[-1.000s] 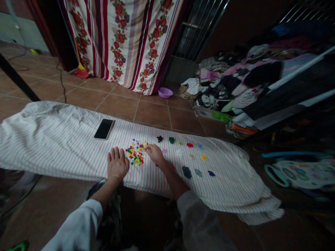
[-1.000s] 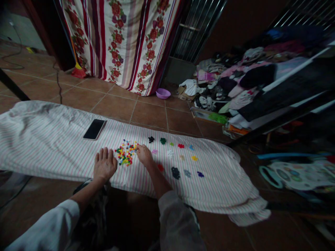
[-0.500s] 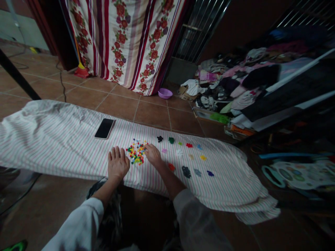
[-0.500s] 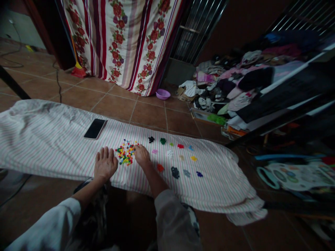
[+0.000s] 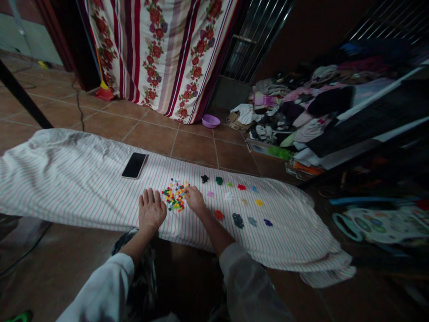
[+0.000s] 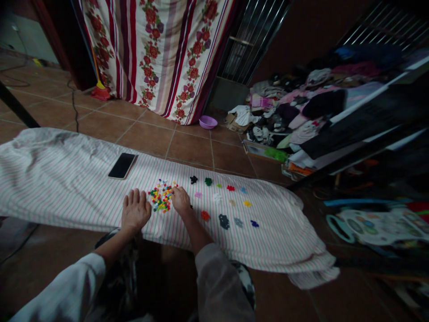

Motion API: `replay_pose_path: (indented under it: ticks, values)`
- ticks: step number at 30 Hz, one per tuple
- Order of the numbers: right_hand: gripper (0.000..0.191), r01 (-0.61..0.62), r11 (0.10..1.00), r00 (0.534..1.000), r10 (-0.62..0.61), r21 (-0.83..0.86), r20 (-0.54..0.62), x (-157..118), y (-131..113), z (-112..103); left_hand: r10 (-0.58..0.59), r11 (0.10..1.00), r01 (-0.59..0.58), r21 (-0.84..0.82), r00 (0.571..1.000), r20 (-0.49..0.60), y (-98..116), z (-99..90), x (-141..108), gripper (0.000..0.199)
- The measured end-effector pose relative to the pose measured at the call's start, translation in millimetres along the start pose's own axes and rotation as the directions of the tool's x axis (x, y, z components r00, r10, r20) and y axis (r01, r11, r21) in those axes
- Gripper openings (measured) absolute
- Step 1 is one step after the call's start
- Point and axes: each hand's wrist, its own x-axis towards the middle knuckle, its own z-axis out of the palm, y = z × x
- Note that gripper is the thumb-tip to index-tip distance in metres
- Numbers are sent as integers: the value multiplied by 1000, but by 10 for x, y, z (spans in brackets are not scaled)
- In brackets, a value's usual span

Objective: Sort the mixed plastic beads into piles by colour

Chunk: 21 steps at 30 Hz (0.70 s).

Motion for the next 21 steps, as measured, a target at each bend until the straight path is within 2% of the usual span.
replay_pose_path:
  ticks: [5, 14, 21]
  values:
    - [21, -22, 1000, 998, 23, 12, -50, -14, 20, 71, -8, 1000, 9, -18, 1000, 5, 2, -10, -4, 52]
    - [31, 15, 993, 993, -1, 116, -117, -51, 91, 158, -23, 997, 23, -80, 1000, 9, 4, -28, 0, 52]
    - [26, 48, 978, 982, -9, 202, -189, -116, 107, 205, -14, 997, 13, -77, 1000, -15, -3, -5, -10, 51]
